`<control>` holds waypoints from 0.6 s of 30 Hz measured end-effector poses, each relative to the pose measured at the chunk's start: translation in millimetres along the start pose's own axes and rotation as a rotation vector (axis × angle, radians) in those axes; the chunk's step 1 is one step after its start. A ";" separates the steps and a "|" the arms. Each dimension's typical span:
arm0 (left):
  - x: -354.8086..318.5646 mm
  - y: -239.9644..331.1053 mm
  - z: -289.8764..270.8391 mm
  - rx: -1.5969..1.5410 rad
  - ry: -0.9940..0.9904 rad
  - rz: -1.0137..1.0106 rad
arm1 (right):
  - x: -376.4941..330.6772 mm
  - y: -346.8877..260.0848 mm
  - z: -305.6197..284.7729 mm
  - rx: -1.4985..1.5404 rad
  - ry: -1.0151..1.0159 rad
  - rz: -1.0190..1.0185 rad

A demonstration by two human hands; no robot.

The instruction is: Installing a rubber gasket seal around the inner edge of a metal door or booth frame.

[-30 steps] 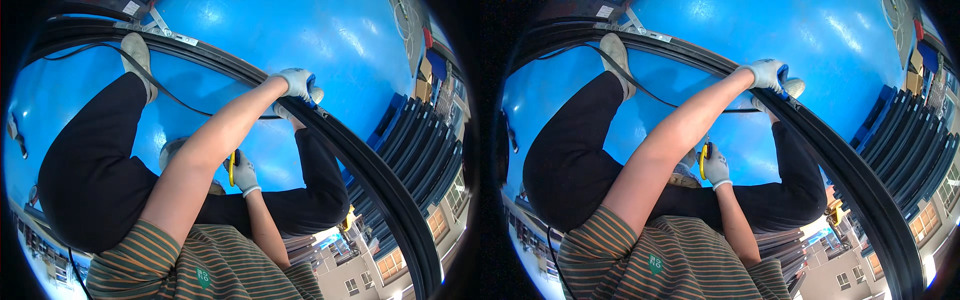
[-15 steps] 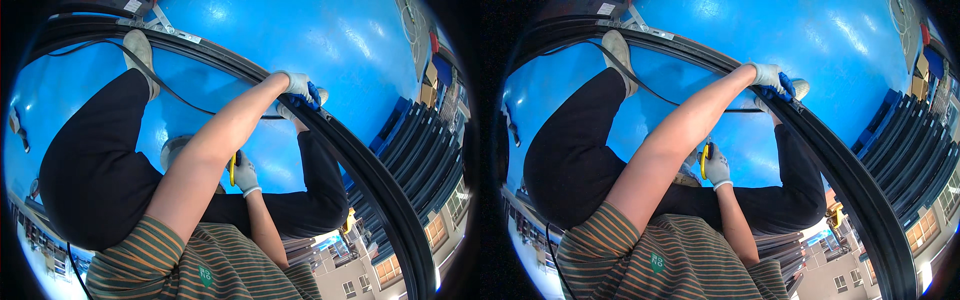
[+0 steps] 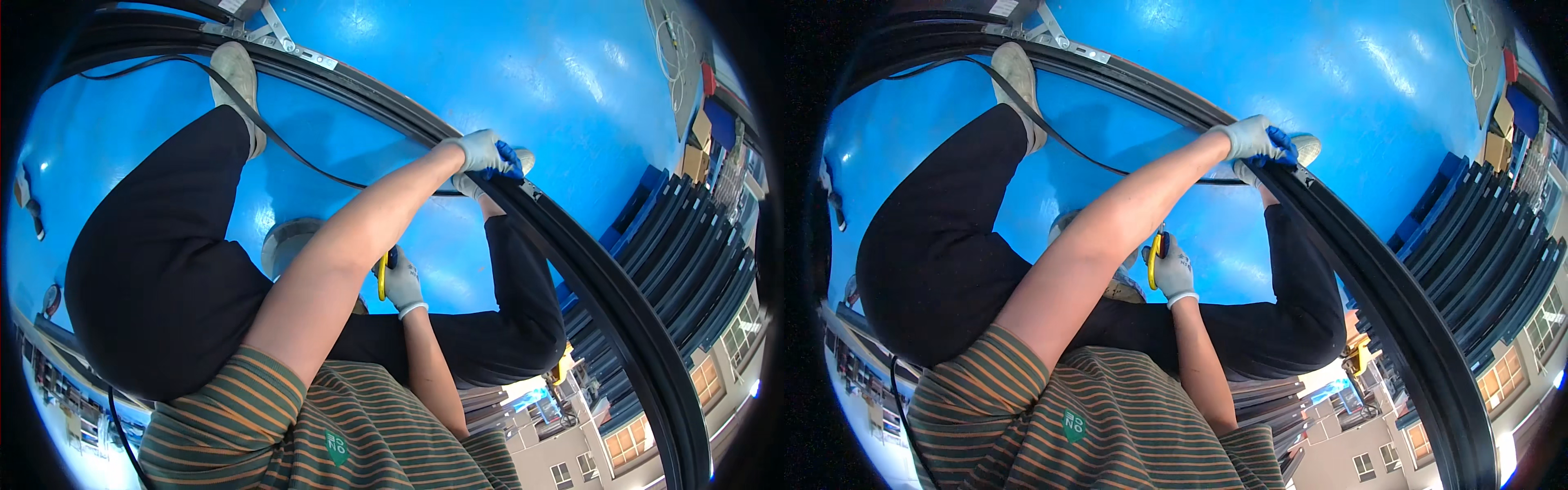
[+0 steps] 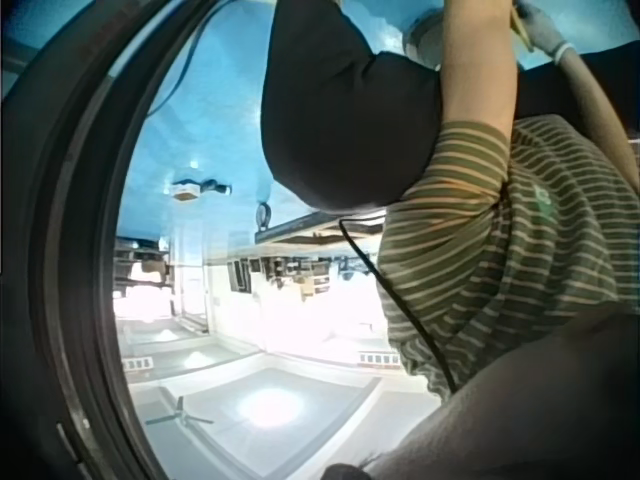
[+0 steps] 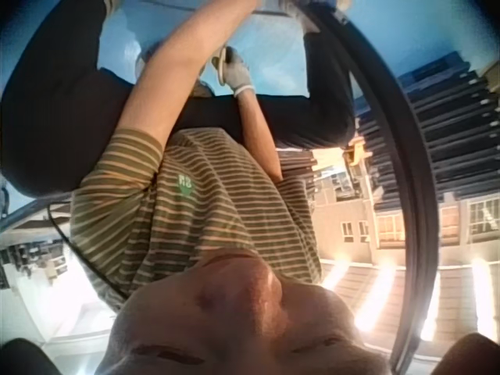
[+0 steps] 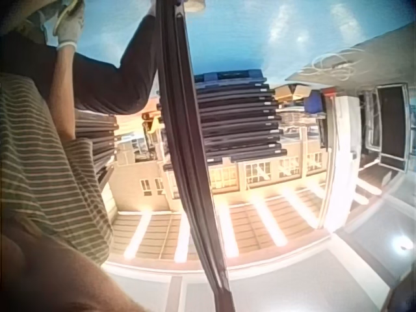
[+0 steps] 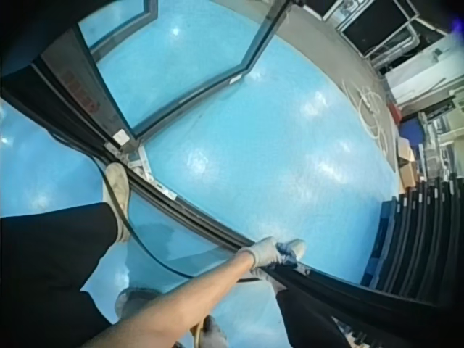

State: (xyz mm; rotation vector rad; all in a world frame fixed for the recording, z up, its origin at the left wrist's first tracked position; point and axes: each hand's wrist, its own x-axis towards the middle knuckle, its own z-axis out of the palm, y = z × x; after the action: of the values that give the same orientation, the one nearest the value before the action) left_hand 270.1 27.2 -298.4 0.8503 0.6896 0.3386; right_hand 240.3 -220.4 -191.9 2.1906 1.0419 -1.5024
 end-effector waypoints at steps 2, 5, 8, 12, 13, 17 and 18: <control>-3.1 0.8 1.4 0.003 0.042 0.026 | 2.1 1.0 0.6 -0.006 -0.004 -0.005; -9.0 5.6 8.8 0.161 0.080 0.065 | 4.9 9.2 5.4 0.014 0.018 -0.007; -9.7 4.2 9.3 0.171 0.100 0.071 | 5.4 8.3 7.2 0.010 0.012 -0.005; -6.4 -3.9 14.4 0.043 0.098 0.053 | 1.5 5.2 6.5 -0.017 -0.011 0.019; -4.3 -6.9 12.6 0.026 0.070 0.060 | -0.6 5.2 7.3 0.004 -0.002 0.009; 1.5 -10.4 -2.9 -0.003 0.002 0.076 | 3.1 2.5 9.6 0.077 0.017 -0.045; 0.9 -6.1 -2.4 0.050 0.003 0.057 | 4.1 4.4 9.4 0.072 0.021 -0.041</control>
State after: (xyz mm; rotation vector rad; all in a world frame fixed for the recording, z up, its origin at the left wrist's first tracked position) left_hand 269.2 25.2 -304.6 0.9190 0.6797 0.3753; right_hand 237.8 -227.4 -200.2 2.2514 1.0619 -1.5607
